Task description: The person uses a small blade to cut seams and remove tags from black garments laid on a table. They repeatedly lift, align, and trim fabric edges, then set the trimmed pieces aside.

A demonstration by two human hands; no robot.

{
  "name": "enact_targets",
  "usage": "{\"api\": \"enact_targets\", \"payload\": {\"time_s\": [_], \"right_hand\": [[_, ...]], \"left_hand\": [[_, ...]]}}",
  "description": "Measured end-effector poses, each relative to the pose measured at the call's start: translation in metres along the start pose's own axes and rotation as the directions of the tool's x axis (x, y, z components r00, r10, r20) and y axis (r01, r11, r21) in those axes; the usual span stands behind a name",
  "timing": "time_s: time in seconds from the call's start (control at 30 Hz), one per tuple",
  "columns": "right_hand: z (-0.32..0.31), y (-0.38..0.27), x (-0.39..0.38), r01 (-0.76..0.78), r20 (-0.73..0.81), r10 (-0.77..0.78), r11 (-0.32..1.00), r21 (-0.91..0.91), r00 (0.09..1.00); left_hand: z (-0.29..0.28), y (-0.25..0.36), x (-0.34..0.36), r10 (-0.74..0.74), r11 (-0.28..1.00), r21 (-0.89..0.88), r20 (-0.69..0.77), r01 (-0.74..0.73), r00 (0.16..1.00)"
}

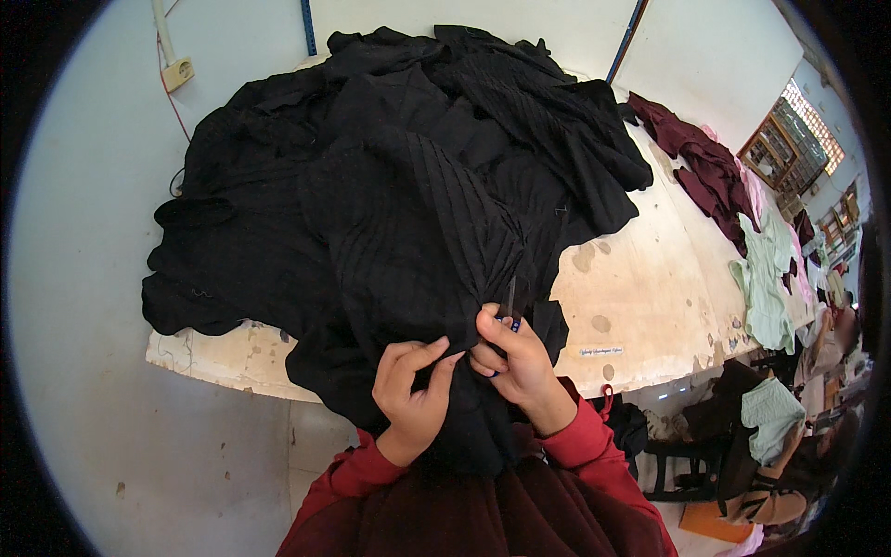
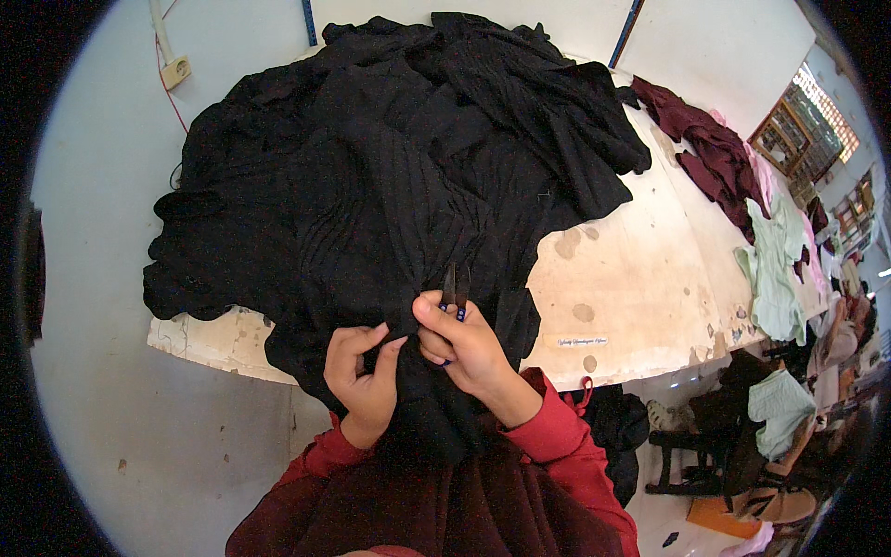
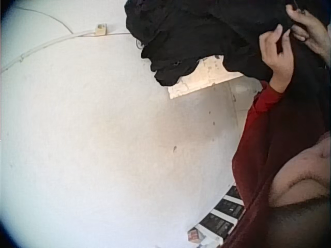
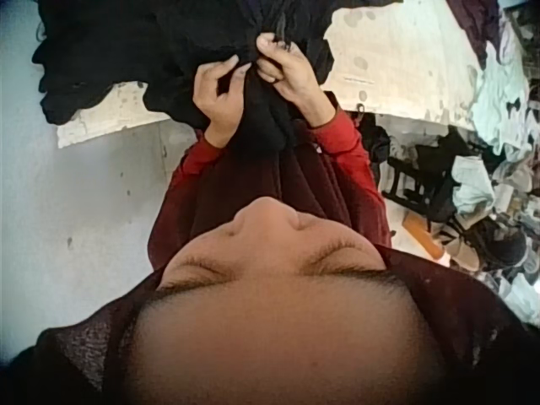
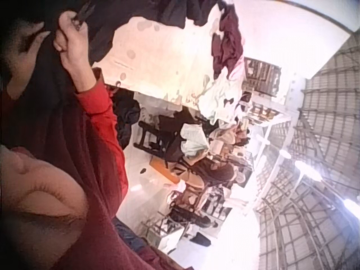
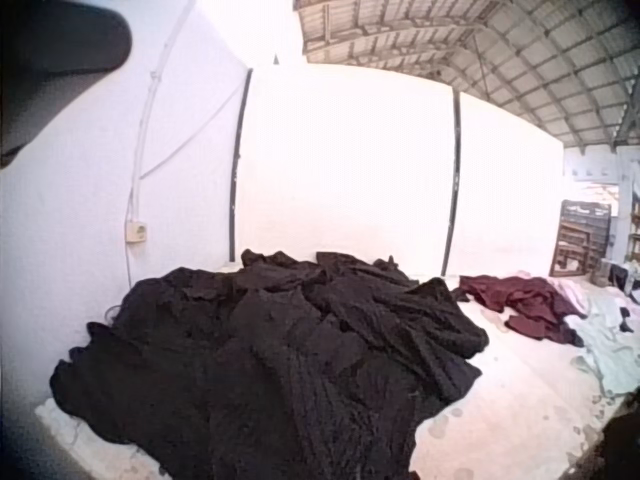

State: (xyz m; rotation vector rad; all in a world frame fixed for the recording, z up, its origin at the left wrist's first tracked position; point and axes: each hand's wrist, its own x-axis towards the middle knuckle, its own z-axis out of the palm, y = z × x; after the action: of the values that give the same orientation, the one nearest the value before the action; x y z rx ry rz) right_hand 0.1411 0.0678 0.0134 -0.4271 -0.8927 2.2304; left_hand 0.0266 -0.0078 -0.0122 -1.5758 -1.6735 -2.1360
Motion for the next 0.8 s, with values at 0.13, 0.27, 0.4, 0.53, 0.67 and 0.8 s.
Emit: {"api": "enact_targets", "payload": {"time_s": [0.13,0.27,0.4,0.53,0.67,0.8], "right_hand": [[0.006,-0.013,-0.006,0.313,0.048,-0.392,0.649,-0.693,0.919],[0.015,-0.041,-0.015,0.466,0.381,-0.524,0.035,-0.884,0.762],[0.023,-0.043,-0.025,0.433,0.468,-0.478,-0.188,-0.881,0.743],[0.026,-0.042,-0.023,0.418,0.555,-0.467,-0.369,-0.83,0.689],[0.03,-0.043,-0.023,0.42,0.576,-0.454,-0.403,-0.813,0.68],[0.028,-0.042,-0.019,0.415,0.579,-0.462,-0.412,-0.811,0.672]], "left_hand": [[-0.003,-0.002,-0.004,-0.043,0.997,-0.065,0.012,0.044,0.999],[-0.004,-0.002,-0.003,-0.047,0.993,-0.111,0.001,0.046,0.999],[-0.002,-0.004,-0.005,-0.024,0.992,-0.127,-0.007,0.023,1.0],[-0.004,-0.008,-0.008,0.007,0.995,-0.105,0.038,-0.003,0.999],[-0.005,-0.008,-0.008,0.026,0.995,-0.094,0.059,-0.02,0.998],[-0.004,-0.009,-0.008,0.019,0.995,-0.1,0.043,-0.015,0.999]]}}
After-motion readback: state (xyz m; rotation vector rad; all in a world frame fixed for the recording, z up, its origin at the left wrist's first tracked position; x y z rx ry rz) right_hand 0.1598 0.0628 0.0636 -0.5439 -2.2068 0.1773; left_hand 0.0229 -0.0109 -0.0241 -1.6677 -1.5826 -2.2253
